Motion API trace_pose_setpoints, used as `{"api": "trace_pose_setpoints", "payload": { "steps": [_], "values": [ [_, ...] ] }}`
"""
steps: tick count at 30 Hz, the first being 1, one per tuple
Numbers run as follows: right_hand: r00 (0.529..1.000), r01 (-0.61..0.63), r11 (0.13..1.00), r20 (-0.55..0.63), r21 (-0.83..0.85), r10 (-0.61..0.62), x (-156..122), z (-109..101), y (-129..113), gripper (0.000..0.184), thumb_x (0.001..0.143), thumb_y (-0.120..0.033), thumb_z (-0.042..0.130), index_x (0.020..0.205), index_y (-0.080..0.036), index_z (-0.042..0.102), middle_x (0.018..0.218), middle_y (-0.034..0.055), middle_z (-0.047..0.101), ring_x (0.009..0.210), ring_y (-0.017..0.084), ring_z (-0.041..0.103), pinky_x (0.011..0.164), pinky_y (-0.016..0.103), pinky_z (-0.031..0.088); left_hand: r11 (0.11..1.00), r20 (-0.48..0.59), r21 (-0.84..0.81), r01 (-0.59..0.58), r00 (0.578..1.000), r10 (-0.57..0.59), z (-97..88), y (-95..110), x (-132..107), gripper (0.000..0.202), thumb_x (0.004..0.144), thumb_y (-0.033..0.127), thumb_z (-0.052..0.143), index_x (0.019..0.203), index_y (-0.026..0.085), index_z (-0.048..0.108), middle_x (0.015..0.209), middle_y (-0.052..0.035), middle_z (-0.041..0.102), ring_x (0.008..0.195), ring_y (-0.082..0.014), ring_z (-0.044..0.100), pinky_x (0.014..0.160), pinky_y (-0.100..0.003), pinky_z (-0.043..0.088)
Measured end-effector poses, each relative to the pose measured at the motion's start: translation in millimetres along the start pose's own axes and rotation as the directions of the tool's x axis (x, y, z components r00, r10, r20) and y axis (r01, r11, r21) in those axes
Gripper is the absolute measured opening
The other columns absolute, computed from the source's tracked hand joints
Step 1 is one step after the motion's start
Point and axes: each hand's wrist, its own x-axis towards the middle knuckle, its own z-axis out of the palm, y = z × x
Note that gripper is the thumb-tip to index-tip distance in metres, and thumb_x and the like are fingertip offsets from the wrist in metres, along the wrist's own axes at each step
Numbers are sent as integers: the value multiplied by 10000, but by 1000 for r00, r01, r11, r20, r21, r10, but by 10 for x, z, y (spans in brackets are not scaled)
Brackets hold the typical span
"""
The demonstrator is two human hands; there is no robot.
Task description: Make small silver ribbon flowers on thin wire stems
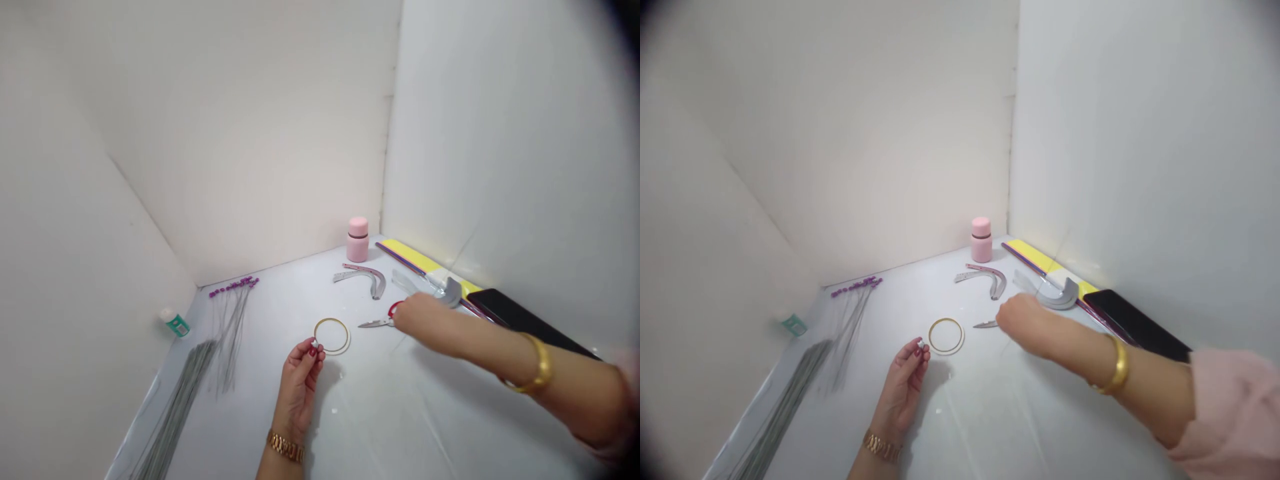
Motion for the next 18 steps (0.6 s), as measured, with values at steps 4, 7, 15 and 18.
{"api": "trace_pose_setpoints", "payload": {
  "steps": [4, 7, 15, 18],
  "values": [
    [997, 65, 995, 45, 70, -68, 59, 205, -310, 224, 548, 93, 541, 494, -120, 584, 535, 85, 627, 540, 212, 613, 467, 240, 313, 1000, -14, 4, -12, 1000, 12, 23, 15, -11, 196, 672, 59, 702, 855, 104, 649, 757, -68, 699, 650, -94, 657, 626, -158, 539],
    [996, 88, 985, -31, 146, -84, 63, 143, -385, 216, 653, 40, 502, 595, -137, 612, 587, 73, 643, 544, 190, 603, 468, 238, 290, 1000, -12, -4, -22, 1000, 22, 55, 27, -14, 183, 669, 68, 706, 840, 107, 653, 747, -62, 696, 645, -91, 654, 626, -156, 535],
    [896, 339, 781, -434, 524, -98, 174, -393, -752, 248, 894, -163, 361, 875, -206, 605, 750, 11, 661, 664, 112, 592, 597, 191, 376, 995, -16, 23, -93, 996, 93, 211, 200, -83, 154, 638, 97, 735, 778, 118, 674, 726, -30, 686, 619, -86, 644, 632, -162, 527],
    [848, 411, 685, -529, 601, -45, 194, -517, -777, 248, 895, -163, 366, 954, -207, 603, 774, 23, 669, 671, 118, 599, 610, 197, 408, 990, -4, 35, -140, 990, 140, 328, 362, -114, 145, 646, 114, 731, 780, 129, 676, 714, -23, 677, 635, -95, 642, 635, -171, 524]
  ]
}}
